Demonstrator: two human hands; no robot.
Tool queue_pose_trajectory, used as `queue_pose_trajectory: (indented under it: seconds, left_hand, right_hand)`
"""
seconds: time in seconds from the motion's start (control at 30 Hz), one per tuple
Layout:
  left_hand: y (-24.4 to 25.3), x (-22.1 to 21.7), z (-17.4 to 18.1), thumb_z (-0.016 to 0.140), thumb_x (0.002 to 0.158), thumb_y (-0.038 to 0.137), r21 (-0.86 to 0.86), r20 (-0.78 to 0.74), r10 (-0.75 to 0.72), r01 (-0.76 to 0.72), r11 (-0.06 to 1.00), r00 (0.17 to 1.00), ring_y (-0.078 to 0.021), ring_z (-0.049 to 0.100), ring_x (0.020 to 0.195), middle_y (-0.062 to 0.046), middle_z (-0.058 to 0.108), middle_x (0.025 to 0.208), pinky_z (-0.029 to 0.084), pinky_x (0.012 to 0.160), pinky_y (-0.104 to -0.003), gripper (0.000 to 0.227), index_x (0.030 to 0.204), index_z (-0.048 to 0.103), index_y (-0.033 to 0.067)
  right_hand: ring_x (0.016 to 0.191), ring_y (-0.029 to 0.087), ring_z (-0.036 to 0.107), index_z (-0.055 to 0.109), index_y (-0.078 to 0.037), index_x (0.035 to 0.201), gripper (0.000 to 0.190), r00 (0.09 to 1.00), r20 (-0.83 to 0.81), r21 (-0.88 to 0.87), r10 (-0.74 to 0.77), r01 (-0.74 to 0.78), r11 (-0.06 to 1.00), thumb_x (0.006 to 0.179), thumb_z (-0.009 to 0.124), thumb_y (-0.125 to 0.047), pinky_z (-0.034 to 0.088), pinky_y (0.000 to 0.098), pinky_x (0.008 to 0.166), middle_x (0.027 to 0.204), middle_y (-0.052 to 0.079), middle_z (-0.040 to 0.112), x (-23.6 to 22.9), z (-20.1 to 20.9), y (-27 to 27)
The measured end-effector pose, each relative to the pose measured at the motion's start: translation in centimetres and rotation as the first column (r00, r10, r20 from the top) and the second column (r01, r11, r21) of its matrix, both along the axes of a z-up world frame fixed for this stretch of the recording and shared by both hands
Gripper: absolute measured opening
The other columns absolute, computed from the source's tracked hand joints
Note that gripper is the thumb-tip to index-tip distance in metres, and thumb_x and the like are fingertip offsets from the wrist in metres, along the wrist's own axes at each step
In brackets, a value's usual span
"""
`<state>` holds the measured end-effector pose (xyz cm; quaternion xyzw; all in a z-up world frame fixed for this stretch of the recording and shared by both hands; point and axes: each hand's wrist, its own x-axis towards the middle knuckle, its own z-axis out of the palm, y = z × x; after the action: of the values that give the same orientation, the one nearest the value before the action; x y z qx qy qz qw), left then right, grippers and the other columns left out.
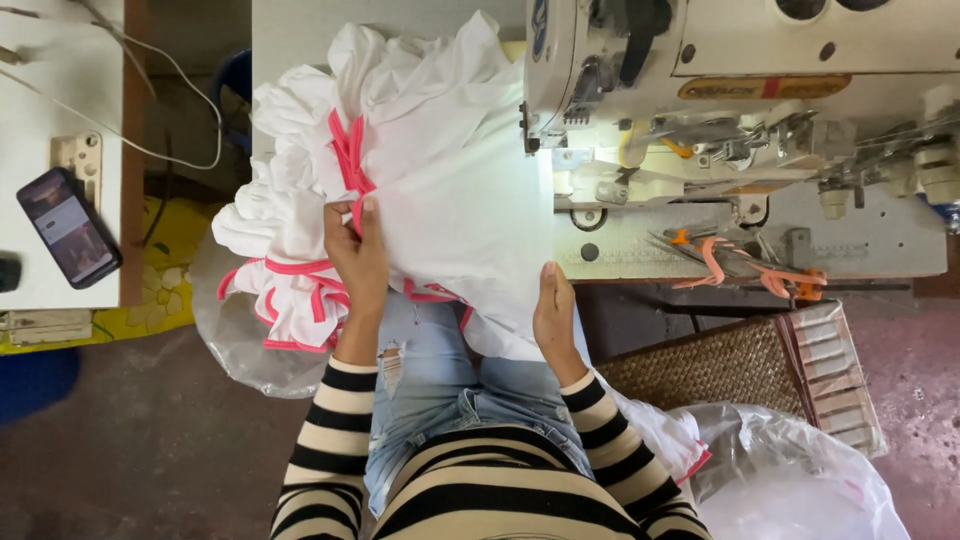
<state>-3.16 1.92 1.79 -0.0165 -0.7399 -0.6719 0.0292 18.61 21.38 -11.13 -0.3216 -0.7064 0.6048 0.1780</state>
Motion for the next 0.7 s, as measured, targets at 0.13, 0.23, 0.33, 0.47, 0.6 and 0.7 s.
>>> queue_pose_trajectory:
  seconds: [0.13, 0.23, 0.33, 0.47, 0.6, 0.7]
  left_hand:
    - [1.3, -2.1, 0.8, 0.067, 0.105, 0.018, 0.004, -0.059, 0.004, -0.004, 1.000, 0.998, -0.0048, 0.044, 0.052, 0.003, 0.052, 0.057, 0.039, 0.050, -0.018, 0.014, 0.103, 0.055, 0.0106]
    - [2.0, -4.4, 0.5, 0.069, 0.104, 0.021, 0.001, -0.076, -0.018, 0.018, 1.000, 0.997, -0.0047, 0.045, 0.052, 0.002, 0.053, 0.057, 0.041, 0.050, -0.018, 0.016, 0.103, 0.056, 0.0111]
    - [2.8, -6.6, 0.6, 0.068, 0.104, 0.023, 0.044, -0.126, -0.033, 0.039, 0.998, 0.991, -0.0055, 0.046, 0.056, 0.002, 0.053, 0.061, 0.041, 0.053, -0.019, 0.018, 0.102, 0.055, 0.0105]
    - [4.0, -9.8, -0.2, 0.070, 0.103, 0.020, 0.023, -0.176, -0.013, 0.017, 1.000, 0.984, -0.0074, 0.049, 0.054, 0.000, 0.052, 0.059, 0.044, 0.053, -0.021, 0.019, 0.098, 0.055, 0.0108]
    - [6.3, -10.4, 4.1, 0.067, 0.101, 0.031, -0.046, -0.158, 0.005, -0.012, 0.999, 0.987, -0.0059, 0.029, 0.063, 0.007, 0.036, 0.071, 0.031, 0.055, -0.024, 0.028, 0.088, 0.049, 0.0143]
    - [7.2, -12.7, 4.6, 0.070, 0.098, 0.035, 0.008, -0.202, -0.003, 0.004, 1.000, 0.979, -0.0076, 0.028, 0.066, 0.006, 0.037, 0.076, 0.031, 0.059, -0.025, 0.031, 0.086, 0.049, 0.0151]
  right_hand:
    - [0.128, 0.034, 0.057, 0.060, 0.008, 0.127, 0.058, 1.000, 0.019, -0.024, -0.008, 0.008, 1.000, 0.116, 0.028, -0.040, 0.039, 0.0524, 0.114, 0.129, 0.027, 0.063, 1.0, 0.2, -0.7]
    - [0.104, 0.021, 0.062, 0.065, 0.002, 0.108, 0.058, 1.000, 0.019, -0.024, -0.006, 0.007, 1.000, 0.116, 0.028, -0.042, 0.047, 0.0451, 0.104, 0.102, 0.014, 0.067, 1.2, 1.0, -0.9]
    - [0.101, 0.021, 0.061, 0.064, 0.002, 0.106, 0.059, 0.999, 0.046, -0.018, 0.000, 0.001, 1.000, 0.116, 0.028, -0.043, 0.048, 0.0451, 0.103, 0.100, 0.013, 0.066, 1.5, 2.2, -1.2]
    - [0.091, 0.017, 0.055, 0.058, -0.003, 0.091, 0.056, 0.997, 0.073, -0.008, -0.004, 0.005, 1.000, 0.117, 0.028, -0.042, 0.048, 0.0388, 0.096, 0.087, 0.008, 0.059, 1.5, 3.7, -1.6]
    - [0.066, 0.007, 0.026, 0.029, -0.017, 0.077, 0.043, 0.999, 0.035, 0.016, 0.001, -0.002, 1.000, 0.111, 0.031, -0.043, 0.024, 0.0290, 0.062, 0.072, -0.007, 0.026, 0.1, 9.4, -2.6]
    - [0.065, 0.007, 0.027, 0.029, -0.017, 0.078, 0.043, 0.998, 0.056, 0.021, -0.014, 0.013, 1.000, 0.111, 0.031, -0.044, 0.024, 0.0305, 0.061, 0.072, -0.007, 0.026, -0.6, 9.7, -2.3]
